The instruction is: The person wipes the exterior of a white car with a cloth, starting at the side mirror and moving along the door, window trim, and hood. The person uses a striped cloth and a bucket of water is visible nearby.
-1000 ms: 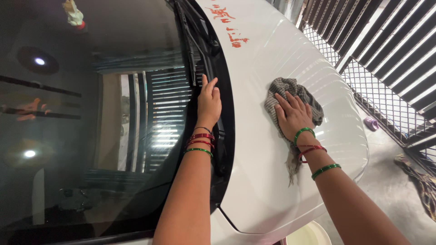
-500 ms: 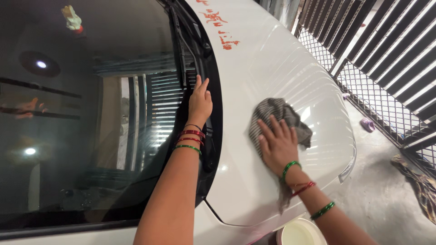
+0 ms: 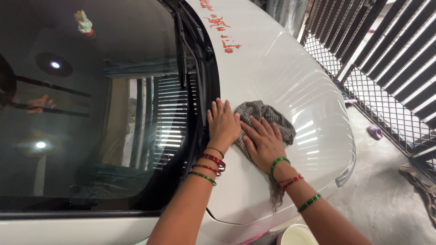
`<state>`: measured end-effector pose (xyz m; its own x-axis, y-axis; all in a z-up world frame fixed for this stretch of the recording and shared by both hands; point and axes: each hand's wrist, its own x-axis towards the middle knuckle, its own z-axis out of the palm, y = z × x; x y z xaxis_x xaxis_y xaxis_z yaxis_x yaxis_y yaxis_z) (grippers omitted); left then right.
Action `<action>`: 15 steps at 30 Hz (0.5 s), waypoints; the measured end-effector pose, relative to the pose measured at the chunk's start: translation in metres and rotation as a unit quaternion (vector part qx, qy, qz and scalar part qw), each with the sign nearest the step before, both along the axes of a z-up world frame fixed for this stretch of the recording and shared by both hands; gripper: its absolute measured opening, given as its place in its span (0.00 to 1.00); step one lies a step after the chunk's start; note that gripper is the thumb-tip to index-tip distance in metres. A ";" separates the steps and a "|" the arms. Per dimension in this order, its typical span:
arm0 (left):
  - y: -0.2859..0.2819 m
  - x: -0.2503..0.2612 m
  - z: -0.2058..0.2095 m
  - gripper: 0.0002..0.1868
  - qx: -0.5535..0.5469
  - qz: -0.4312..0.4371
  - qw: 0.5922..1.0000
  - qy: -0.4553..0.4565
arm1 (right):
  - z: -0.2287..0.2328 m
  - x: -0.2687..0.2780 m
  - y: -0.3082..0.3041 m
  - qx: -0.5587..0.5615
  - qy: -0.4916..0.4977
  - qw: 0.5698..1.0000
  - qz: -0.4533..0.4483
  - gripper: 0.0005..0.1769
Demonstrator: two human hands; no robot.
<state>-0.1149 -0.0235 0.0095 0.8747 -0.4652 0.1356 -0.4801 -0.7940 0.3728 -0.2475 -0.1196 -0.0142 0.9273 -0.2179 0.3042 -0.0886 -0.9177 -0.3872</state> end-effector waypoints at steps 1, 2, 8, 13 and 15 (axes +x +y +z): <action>0.000 -0.005 -0.001 0.35 -0.005 0.000 1.000 0.018 | -0.001 0.003 -0.006 0.002 0.005 1.000 -0.006 0.28; 0.000 -0.008 -0.001 0.36 0.002 -0.001 1.000 0.023 | -0.003 0.006 -0.012 0.004 0.011 1.000 -0.013 0.28; 0.004 -0.019 0.002 0.35 0.025 -0.005 1.000 0.012 | -0.014 0.025 -0.055 0.036 0.044 0.997 -0.058 0.29; 0.001 -0.026 0.008 0.34 0.055 0.008 0.998 -0.009 | -0.029 0.029 -0.097 0.048 0.057 0.992 -0.099 0.30; -0.002 -0.029 0.010 0.33 0.072 0.019 0.997 -0.018 | -0.036 0.027 -0.112 0.056 0.053 0.990 -0.114 0.31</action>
